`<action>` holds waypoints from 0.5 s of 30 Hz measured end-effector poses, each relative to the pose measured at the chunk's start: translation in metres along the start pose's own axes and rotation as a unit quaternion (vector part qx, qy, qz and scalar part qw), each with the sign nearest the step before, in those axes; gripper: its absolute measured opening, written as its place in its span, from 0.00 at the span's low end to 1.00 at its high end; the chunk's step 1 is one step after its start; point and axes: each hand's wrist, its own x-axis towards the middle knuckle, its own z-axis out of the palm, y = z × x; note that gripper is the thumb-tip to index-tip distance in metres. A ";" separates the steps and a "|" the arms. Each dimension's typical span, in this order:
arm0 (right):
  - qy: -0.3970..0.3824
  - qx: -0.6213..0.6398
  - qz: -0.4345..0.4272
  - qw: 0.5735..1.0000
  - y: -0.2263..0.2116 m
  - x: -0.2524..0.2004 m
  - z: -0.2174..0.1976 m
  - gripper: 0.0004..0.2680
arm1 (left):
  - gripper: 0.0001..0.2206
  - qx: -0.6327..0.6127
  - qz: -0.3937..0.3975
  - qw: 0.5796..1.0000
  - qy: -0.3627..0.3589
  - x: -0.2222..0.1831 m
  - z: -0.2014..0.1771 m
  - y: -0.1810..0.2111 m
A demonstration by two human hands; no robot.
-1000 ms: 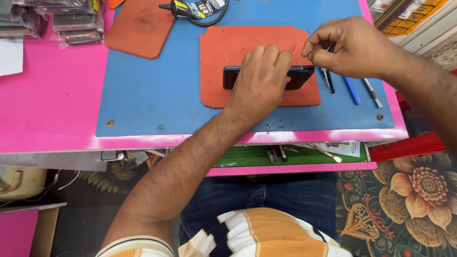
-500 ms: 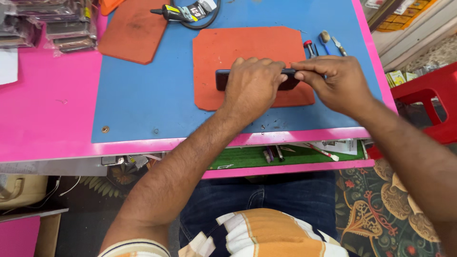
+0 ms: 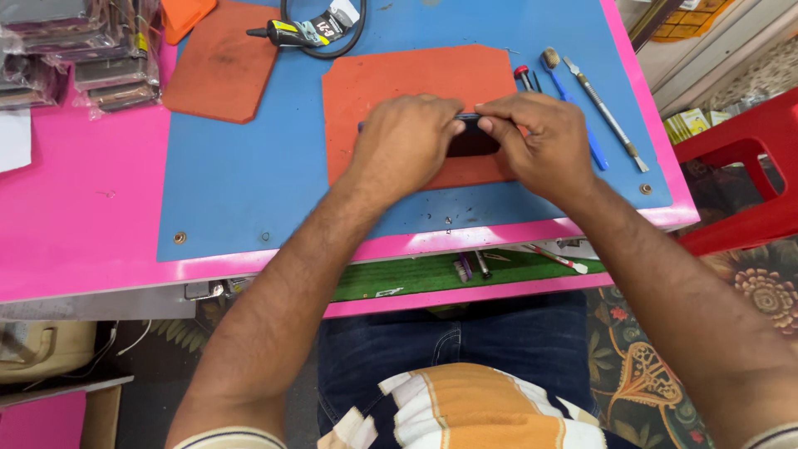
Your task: The person reassembles a smartphone by placing the back cover onto the chassis and securing it with a screwdriver. They then attach the front screen assembly, align the edges, and press the sides to ensure the device is fully closed.
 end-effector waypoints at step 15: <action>-0.025 -0.058 0.090 0.994 0.011 -0.015 -0.043 0.11 | 0.11 -0.026 -0.006 0.999 0.026 -0.030 -0.035 -0.031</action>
